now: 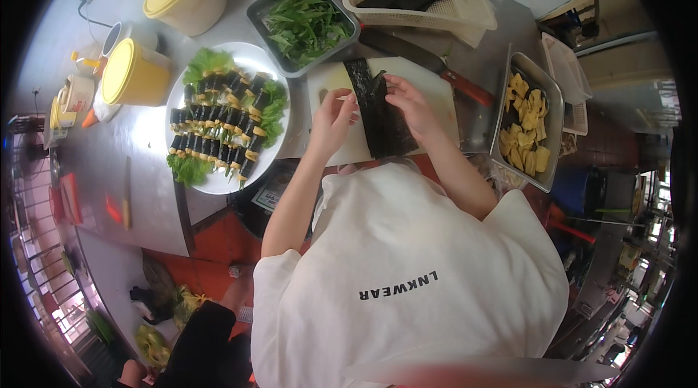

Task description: The person assembles small sushi rolls by placing a sheet of seaweed on a cutting board, adding a strip of egg omelet and a green vegetable, then rolling it tightly. The finished rolls are placed on a plate with lettuce.

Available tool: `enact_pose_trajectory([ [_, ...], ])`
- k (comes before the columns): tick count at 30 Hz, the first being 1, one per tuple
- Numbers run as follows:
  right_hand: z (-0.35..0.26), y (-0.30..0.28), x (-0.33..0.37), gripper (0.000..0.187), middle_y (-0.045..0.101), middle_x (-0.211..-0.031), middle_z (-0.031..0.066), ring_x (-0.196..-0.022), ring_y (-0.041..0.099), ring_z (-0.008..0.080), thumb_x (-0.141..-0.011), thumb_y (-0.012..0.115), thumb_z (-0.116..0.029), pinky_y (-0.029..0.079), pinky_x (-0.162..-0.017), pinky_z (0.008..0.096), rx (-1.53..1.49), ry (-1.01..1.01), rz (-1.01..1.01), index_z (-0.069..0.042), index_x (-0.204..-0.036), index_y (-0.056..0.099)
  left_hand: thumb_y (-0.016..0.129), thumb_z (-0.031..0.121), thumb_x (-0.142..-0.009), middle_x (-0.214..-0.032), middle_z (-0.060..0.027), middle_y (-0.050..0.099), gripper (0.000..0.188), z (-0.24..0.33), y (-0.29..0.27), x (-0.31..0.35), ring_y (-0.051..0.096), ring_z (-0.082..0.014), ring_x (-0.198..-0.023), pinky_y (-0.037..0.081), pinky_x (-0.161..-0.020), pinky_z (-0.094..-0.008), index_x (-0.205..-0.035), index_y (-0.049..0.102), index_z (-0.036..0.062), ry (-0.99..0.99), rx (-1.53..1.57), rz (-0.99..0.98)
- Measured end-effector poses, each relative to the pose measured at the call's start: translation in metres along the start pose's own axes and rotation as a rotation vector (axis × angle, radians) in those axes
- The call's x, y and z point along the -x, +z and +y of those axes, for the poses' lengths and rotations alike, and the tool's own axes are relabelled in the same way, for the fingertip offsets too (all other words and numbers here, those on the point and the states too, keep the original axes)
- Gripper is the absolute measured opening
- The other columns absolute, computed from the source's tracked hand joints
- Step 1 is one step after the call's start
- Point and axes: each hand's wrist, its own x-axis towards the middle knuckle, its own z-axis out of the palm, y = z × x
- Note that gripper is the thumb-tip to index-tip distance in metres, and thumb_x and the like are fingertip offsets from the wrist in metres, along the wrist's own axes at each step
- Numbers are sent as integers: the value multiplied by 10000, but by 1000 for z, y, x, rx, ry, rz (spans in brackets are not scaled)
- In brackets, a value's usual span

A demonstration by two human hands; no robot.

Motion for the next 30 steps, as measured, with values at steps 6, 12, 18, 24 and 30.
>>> enact_pose_trajectory([
  [6,7,9,9,498,558,-1018,45,-859,562,114,-875,519,26,473,-808,261,-54,74,-44,-53,-1356,420,662,2,-847,-997,-99,647,568,-4,22,-18,619,-123,-866,507,-782,-256,-1353,413,67,61,336,60],
  [12,24,2,14,582,528,-932,46,-774,562,130,-799,559,65,493,-704,276,540,-154,-21,-89,-1345,429,622,-80,-811,-1001,-106,644,499,-18,21,-38,631,-127,-822,522,-733,-263,-1273,497,60,377,-184,102],
  [18,35,5,18,521,501,-954,93,-758,551,180,-719,602,63,497,-687,302,1037,-461,107,-79,-1205,478,646,-60,-780,-971,-121,650,239,-38,21,-41,661,-222,-780,531,-705,-301,-1004,600,12,522,-546,149],
  [24,32,-3,15,457,481,-965,89,-737,532,172,-716,632,48,491,-668,310,861,-358,7,-67,-1134,484,676,-5,-777,-956,-122,643,122,-30,23,-37,643,-255,-792,518,-690,-320,-895,683,23,532,-442,165],
  [30,27,-4,15,379,520,-1004,93,-807,551,194,-731,661,-2,487,-726,324,851,-330,64,-34,-1077,511,761,314,-708,-1243,-114,544,353,-24,19,-30,478,-306,-1150,342,-987,-436,-973,714,86,580,-982,117],
])
